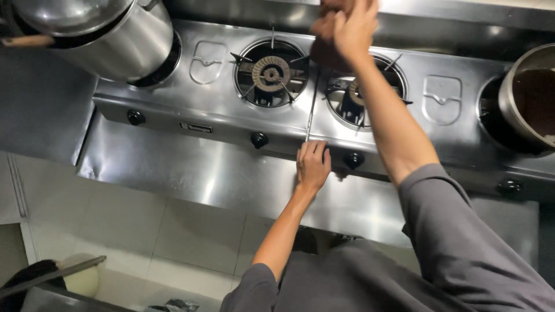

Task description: Cleaning a commercial gas stove and the adjacent wall using a brown cloth.

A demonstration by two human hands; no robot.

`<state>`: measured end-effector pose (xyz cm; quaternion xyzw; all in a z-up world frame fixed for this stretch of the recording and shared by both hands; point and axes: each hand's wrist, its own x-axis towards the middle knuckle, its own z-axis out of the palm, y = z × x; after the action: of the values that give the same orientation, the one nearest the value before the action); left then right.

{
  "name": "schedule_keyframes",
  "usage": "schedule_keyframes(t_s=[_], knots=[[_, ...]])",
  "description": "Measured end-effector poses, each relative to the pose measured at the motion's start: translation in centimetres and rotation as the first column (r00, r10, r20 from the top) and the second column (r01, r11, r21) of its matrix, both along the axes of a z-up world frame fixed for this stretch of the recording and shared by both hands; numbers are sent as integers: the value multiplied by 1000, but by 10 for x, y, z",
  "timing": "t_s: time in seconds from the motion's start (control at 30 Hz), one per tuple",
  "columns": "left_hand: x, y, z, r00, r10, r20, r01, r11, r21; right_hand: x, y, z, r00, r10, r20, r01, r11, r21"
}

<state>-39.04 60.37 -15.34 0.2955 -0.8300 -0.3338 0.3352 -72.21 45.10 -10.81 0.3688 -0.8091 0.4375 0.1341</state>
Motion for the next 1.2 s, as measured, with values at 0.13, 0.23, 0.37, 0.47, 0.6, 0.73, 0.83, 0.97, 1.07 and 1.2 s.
schedule_keyframes(t_s=[0.13, 0.23, 0.37, 0.47, 0.6, 0.73, 0.83, 0.97, 1.07, 1.2], knots=[[-6, -34, 12, 1000, 23, 11, -21, 984, -177, 61, 1, 0, 987, 75, 140, -130, 885, 448], [-10, -62, 8, 1000, 5, 19, 0, 968, -251, 54, -9, -52, 970, 180, 164, -243, 687, 685], [-9, -79, 1, 996, -72, 44, 81, 962, -259, 56, -1, -83, 983, 183, -32, -125, 778, 616], [-7, -81, -9, 991, -135, 10, 134, 965, -226, 67, 13, -75, 978, 197, -73, -110, 776, 621], [-7, -81, -16, 984, -154, -94, 132, 969, -210, 79, 36, -68, 938, 273, -213, -145, 868, 475], [-8, -82, -17, 966, -176, -189, 134, 967, -216, 91, 59, -50, 933, 328, -150, -202, 819, 537], [-9, -79, -16, 960, -163, -228, 130, 980, -152, 105, 74, -43, 899, 410, -156, -242, 760, 603], [-12, -76, -13, 933, -85, -350, 79, 996, -31, 121, 96, -45, 865, 483, -134, -289, 701, 652], [-8, -64, -8, 920, -41, -389, 48, 999, 8, 134, 111, -47, 838, 516, -174, -327, 732, 597], [-1, -31, -21, 939, 117, -322, -165, 978, -125, 136, 107, -53, 837, 503, -215, -310, 760, 572]])
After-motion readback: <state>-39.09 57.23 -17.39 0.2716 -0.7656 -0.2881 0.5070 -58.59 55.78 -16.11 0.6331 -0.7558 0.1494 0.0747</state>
